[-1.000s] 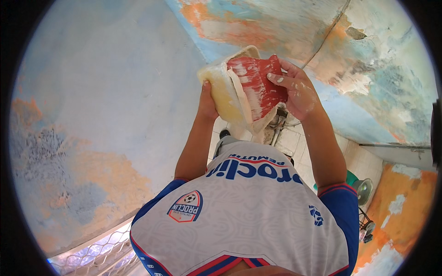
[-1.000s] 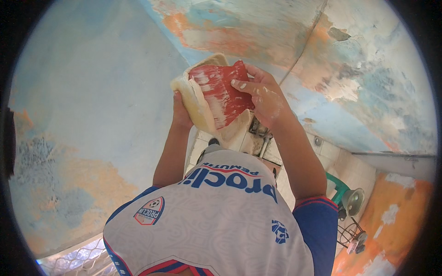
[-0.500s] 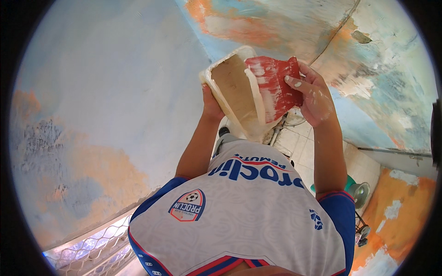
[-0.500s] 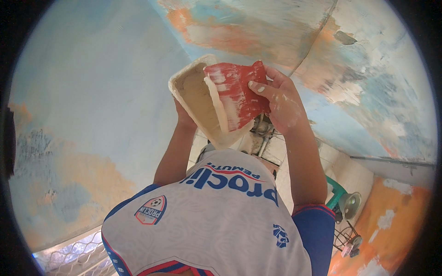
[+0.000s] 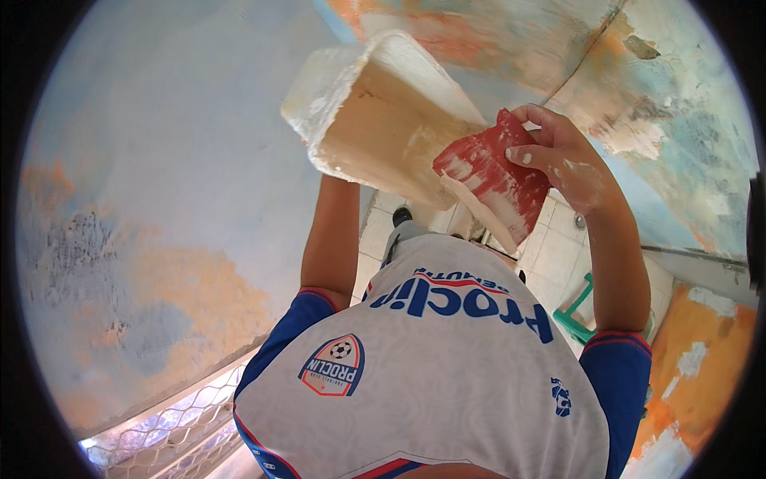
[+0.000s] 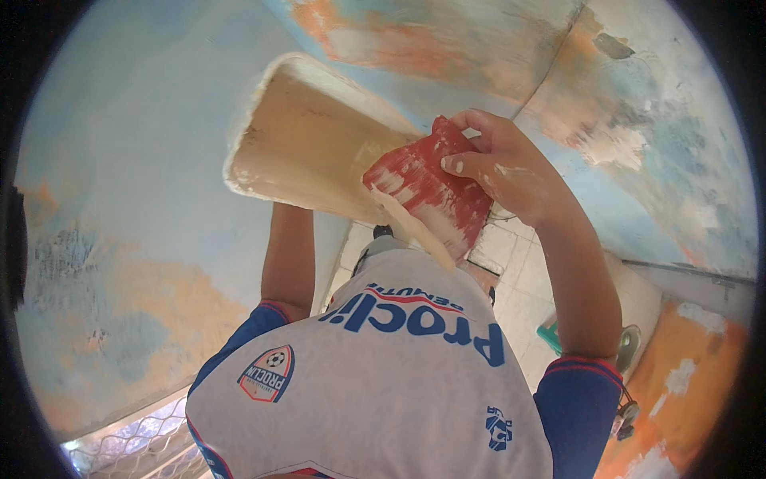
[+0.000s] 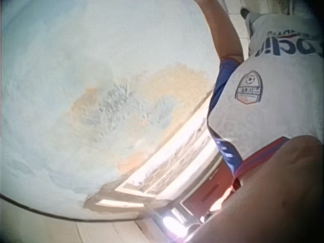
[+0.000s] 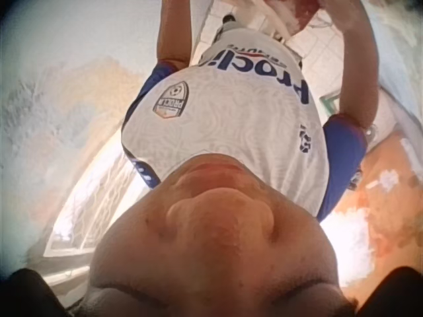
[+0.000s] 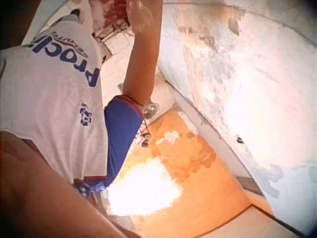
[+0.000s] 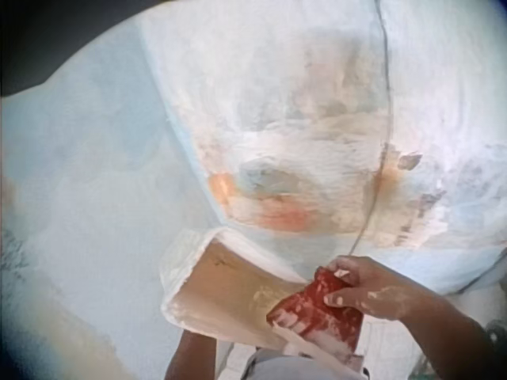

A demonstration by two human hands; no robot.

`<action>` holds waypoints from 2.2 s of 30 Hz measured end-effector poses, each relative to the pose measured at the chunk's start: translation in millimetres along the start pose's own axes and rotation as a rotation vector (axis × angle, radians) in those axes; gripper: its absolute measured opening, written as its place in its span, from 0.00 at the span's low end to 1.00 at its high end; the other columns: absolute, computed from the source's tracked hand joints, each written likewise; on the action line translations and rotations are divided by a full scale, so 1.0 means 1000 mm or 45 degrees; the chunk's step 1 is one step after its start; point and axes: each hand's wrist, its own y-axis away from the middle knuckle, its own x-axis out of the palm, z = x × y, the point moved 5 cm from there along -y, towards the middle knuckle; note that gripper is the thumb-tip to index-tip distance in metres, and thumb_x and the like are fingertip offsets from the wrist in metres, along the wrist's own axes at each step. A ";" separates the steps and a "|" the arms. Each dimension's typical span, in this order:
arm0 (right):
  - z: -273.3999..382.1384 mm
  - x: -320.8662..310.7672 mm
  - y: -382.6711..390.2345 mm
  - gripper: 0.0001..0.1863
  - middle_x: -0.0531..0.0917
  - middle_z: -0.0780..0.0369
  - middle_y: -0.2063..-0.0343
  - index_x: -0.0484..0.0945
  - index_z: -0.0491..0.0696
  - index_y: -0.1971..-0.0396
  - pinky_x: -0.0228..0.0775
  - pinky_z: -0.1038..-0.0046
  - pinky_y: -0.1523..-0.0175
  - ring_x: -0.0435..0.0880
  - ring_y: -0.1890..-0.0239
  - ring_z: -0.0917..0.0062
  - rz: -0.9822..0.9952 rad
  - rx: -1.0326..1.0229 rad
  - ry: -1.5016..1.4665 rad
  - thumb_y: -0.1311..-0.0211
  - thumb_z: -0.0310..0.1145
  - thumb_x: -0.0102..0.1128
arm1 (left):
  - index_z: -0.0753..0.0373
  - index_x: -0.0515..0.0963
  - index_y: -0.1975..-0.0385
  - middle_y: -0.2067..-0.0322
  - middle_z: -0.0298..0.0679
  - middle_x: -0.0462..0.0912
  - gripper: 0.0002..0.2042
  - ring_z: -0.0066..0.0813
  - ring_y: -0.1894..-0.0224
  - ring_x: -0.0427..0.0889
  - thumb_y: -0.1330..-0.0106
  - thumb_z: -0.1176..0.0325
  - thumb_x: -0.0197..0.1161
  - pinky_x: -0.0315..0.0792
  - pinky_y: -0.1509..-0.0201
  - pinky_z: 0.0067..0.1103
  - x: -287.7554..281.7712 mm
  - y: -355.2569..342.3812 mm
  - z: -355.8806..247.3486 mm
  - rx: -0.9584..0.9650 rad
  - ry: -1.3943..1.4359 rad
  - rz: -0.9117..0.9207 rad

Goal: The person patches a damaged wall by dipping a putty knife into a container of white compound and spreading it over cracks and uneven surfaces on the wall.

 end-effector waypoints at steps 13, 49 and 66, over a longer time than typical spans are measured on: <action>-0.048 -0.018 -0.032 0.24 0.86 0.56 0.56 0.75 0.39 0.44 0.79 0.71 0.49 0.86 0.58 0.74 0.039 0.288 -0.007 0.41 0.25 0.64 | 0.60 0.61 0.29 0.34 0.43 0.69 0.52 0.42 0.33 0.71 0.51 0.33 0.71 0.70 0.31 0.40 -0.002 -0.012 -0.008 -0.053 -0.038 0.079; -0.047 0.006 -0.070 0.21 0.84 0.57 0.51 0.74 0.40 0.42 0.79 0.69 0.44 0.86 0.51 0.72 0.291 0.198 -0.671 0.35 0.24 0.58 | 0.60 0.62 0.30 0.37 0.42 0.74 0.43 0.41 0.34 0.73 0.37 0.33 0.60 0.72 0.32 0.39 -0.030 0.061 0.072 -0.101 -0.249 -0.332; -0.026 0.067 -0.157 0.18 0.80 0.55 0.44 0.71 0.44 0.42 0.78 0.59 0.41 0.82 0.44 0.63 -0.101 -0.371 -1.301 0.29 0.28 0.55 | 0.52 0.59 0.27 0.32 0.40 0.68 0.32 0.43 0.31 0.68 0.22 0.38 0.35 0.67 0.28 0.42 -0.084 0.083 0.027 -0.416 0.261 -0.849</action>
